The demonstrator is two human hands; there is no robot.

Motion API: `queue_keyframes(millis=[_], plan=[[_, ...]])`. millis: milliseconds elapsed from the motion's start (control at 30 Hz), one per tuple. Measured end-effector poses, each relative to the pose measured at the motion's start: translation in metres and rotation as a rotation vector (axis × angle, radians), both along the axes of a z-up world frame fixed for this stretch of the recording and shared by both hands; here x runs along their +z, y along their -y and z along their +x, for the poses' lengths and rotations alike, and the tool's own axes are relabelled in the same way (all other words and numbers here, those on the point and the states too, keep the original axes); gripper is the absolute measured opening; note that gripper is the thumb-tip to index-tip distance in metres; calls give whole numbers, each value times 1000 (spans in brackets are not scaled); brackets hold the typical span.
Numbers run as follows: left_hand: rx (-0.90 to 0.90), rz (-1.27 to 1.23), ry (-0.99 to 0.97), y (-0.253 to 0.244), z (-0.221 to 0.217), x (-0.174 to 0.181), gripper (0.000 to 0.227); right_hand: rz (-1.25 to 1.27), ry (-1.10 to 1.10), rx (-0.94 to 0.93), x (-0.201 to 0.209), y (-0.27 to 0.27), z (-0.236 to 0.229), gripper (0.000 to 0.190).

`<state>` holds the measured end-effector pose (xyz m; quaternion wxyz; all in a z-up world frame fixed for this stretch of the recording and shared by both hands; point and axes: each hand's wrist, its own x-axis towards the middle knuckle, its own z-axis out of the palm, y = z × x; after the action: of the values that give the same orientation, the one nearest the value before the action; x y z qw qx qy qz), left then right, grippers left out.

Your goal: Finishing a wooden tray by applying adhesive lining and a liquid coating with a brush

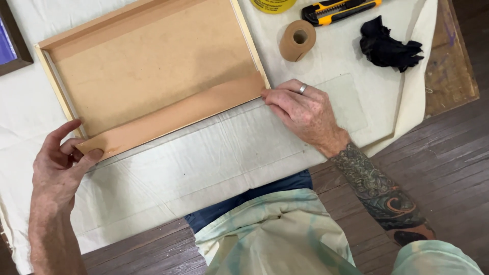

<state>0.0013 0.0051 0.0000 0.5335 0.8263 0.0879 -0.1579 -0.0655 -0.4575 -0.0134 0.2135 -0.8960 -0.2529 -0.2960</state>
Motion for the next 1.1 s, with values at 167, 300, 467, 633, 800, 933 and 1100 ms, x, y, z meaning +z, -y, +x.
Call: queue_keyframes(millis=[167, 300, 467, 633, 800, 933, 1100], plan=[[13, 6, -19, 0, 0, 0, 71, 5, 11, 12, 0, -1, 2, 11], [9, -20, -9, -5, 0, -5, 73, 10, 15, 20, 0, -2, 3, 8], [15, -13, -10, -5, -1, -5, 74, 25, 25, 30, -2, -3, 4, 11], [22, 2, -27, -5, -1, -3, 74, 46, 12, 33, -4, -2, 3, 9], [27, -3, -26, -7, -1, -5, 76, 50, -4, 43, -2, -2, 3, 9], [-2, -5, 2, -9, -2, -7, 77, 54, -13, 63, -2, -2, 3, 11], [1, -10, -1, -6, -2, -5, 76, 93, -108, -2, -10, 9, -4, 4]])
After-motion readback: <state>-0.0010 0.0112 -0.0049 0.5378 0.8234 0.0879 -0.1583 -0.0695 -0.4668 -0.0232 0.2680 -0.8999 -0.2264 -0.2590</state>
